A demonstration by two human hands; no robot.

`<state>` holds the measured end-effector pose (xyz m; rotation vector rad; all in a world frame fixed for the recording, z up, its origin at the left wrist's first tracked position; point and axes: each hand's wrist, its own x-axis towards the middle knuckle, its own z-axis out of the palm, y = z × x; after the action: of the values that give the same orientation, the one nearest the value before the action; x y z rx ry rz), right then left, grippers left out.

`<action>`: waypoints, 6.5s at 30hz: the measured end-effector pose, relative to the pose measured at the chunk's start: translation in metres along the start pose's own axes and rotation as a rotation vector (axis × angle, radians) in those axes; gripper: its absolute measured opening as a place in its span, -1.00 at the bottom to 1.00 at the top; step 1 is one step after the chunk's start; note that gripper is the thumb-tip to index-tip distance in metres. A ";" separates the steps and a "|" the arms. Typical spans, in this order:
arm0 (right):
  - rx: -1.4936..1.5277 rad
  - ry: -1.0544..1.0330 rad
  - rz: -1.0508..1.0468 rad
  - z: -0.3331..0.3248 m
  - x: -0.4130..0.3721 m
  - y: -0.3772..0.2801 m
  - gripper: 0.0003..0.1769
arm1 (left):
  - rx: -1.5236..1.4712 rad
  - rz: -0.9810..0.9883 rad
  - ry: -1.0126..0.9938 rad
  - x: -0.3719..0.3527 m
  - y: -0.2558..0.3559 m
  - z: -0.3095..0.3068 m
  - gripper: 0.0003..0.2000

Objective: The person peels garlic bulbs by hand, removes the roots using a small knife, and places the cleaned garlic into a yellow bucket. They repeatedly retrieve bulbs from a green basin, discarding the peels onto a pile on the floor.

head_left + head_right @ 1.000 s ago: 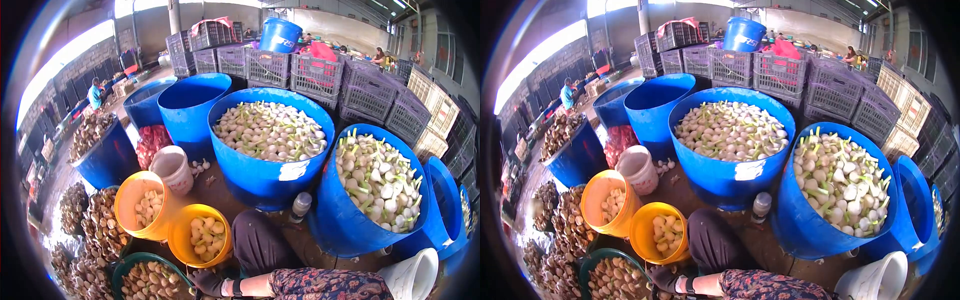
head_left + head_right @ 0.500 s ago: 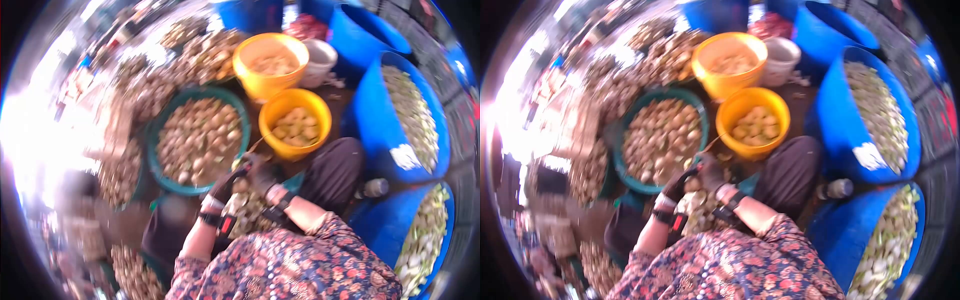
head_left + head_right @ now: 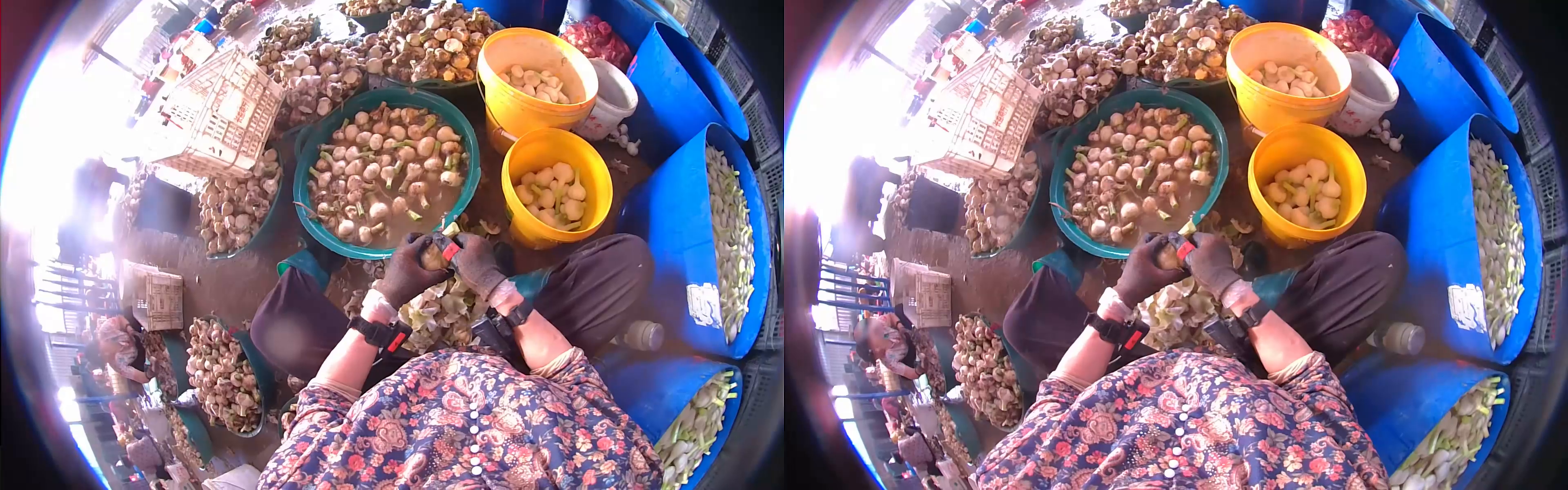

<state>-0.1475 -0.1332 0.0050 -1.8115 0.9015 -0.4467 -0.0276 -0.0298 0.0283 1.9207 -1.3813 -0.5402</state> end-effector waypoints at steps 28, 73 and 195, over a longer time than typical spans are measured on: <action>0.910 -0.504 0.261 -0.011 0.009 0.014 -0.59 | -1.058 -0.761 0.029 -0.009 -0.037 0.019 -0.73; 1.200 -0.171 0.720 0.020 0.028 0.074 -0.49 | -0.454 -0.333 -0.197 -0.020 0.000 -0.043 -0.71; 0.790 -0.077 0.652 -0.010 0.043 0.031 -0.49 | 0.441 -0.537 -0.243 0.073 -0.178 0.052 -0.67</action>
<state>-0.1374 -0.1778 -0.0235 -0.7563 1.0125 -0.2496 0.0772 -0.0804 -0.1339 2.6891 -1.1869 -0.7909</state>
